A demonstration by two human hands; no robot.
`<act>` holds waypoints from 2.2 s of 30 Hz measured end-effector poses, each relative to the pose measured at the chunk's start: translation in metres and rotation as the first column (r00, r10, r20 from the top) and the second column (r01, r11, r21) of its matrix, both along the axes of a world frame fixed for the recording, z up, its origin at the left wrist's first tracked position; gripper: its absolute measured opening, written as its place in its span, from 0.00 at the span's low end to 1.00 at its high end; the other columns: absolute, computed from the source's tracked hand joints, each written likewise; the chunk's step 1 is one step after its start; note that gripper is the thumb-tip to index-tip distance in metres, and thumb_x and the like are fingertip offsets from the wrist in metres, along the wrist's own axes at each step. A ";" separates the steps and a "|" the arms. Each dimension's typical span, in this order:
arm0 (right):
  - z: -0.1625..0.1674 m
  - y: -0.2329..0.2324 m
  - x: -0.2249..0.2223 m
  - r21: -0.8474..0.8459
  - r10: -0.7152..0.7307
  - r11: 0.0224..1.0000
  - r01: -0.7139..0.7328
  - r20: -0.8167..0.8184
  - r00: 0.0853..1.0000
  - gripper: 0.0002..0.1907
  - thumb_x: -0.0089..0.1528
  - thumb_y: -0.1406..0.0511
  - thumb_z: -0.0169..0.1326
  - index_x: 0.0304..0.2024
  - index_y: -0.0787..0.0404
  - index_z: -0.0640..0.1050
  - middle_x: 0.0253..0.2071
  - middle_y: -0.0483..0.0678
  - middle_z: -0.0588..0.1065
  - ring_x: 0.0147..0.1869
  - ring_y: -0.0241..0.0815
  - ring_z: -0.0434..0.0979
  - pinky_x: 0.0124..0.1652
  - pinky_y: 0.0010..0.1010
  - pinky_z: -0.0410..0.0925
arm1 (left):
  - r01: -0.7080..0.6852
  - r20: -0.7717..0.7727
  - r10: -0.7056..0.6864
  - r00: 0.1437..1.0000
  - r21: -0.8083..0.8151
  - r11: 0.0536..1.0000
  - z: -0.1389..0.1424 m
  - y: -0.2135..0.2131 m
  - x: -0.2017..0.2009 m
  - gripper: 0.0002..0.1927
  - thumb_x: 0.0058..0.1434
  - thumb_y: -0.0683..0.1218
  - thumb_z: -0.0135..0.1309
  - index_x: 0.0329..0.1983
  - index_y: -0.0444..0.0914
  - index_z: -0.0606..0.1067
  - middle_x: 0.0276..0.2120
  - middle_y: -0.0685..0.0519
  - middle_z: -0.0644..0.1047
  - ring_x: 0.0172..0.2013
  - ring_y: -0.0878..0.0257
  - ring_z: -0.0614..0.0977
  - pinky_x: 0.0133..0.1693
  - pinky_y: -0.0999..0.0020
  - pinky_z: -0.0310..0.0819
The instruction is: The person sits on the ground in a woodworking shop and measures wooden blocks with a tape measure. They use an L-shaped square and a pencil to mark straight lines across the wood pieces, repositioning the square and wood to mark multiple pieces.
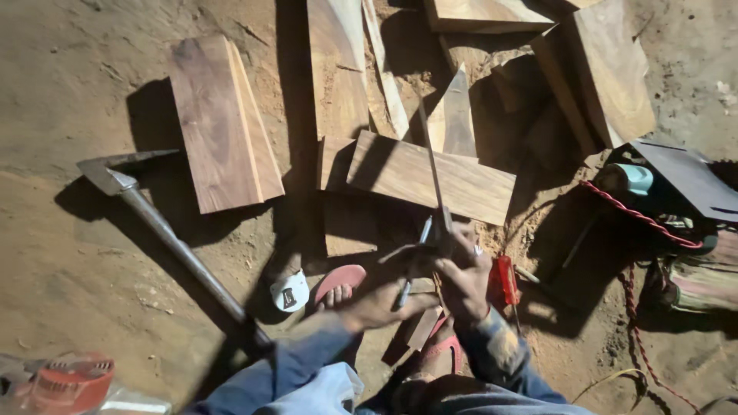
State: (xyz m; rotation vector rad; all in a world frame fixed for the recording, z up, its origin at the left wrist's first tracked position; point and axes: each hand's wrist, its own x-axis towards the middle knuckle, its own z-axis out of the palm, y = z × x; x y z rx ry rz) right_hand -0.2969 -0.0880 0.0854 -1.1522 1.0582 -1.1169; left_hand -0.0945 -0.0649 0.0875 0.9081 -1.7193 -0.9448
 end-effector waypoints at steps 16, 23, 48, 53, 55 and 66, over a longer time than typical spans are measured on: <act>0.013 0.000 -0.038 0.136 0.226 0.961 -0.240 0.106 0.968 0.20 0.66 0.68 0.44 0.59 0.64 0.77 0.60 0.54 0.74 0.62 0.47 0.77 0.61 0.38 0.71 | 0.074 -0.059 -0.060 0.997 0.280 0.957 0.039 -0.004 -0.019 0.23 0.54 0.43 0.61 0.55 0.43 0.76 0.49 0.46 0.79 0.48 0.47 0.81 0.49 0.57 0.76; 0.014 -0.012 -0.060 -0.431 -0.118 0.892 -0.139 -0.517 0.848 0.15 0.66 0.71 0.60 0.55 0.56 0.81 0.52 0.47 0.78 0.57 0.45 0.80 0.55 0.33 0.74 | 0.154 -0.104 -0.123 0.987 0.387 0.909 0.036 -0.040 -0.068 0.24 0.53 0.41 0.59 0.56 0.43 0.76 0.49 0.46 0.79 0.48 0.47 0.81 0.49 0.58 0.76; -0.023 -0.063 -0.096 0.034 -0.588 0.804 0.593 -0.106 0.802 0.10 0.69 0.71 0.51 0.50 0.67 0.81 0.41 0.44 0.78 0.43 0.31 0.75 0.41 0.23 0.69 | -0.122 0.496 0.084 0.864 0.045 0.991 0.051 -0.073 -0.017 0.32 0.45 0.39 0.61 0.58 0.42 0.76 0.52 0.45 0.73 0.50 0.44 0.75 0.52 0.54 0.68; -0.029 -0.070 -0.091 0.106 -0.571 0.806 0.583 -0.121 0.812 0.12 0.69 0.71 0.50 0.52 0.68 0.79 0.42 0.45 0.79 0.45 0.32 0.77 0.43 0.24 0.70 | -0.040 0.594 0.053 0.803 -0.034 0.999 0.027 -0.085 -0.016 0.32 0.46 0.43 0.63 0.59 0.43 0.76 0.52 0.49 0.73 0.54 0.49 0.71 0.56 0.51 0.60; -0.030 -0.070 -0.088 0.037 -0.522 0.851 0.523 -0.027 0.852 0.13 0.69 0.71 0.49 0.54 0.68 0.79 0.47 0.44 0.80 0.49 0.32 0.79 0.51 0.23 0.73 | -0.026 0.612 0.052 0.789 -0.051 0.998 0.020 -0.087 -0.018 0.32 0.47 0.44 0.63 0.59 0.44 0.75 0.53 0.49 0.73 0.54 0.49 0.71 0.56 0.51 0.59; -0.052 -0.075 -0.082 0.124 -0.432 0.895 0.428 0.013 0.902 0.15 0.70 0.68 0.51 0.56 0.69 0.78 0.49 0.50 0.81 0.51 0.36 0.80 0.53 0.28 0.72 | 0.020 0.732 0.087 0.676 -0.136 0.991 -0.009 -0.096 -0.018 0.34 0.47 0.45 0.64 0.61 0.44 0.74 0.54 0.50 0.72 0.55 0.50 0.71 0.56 0.50 0.58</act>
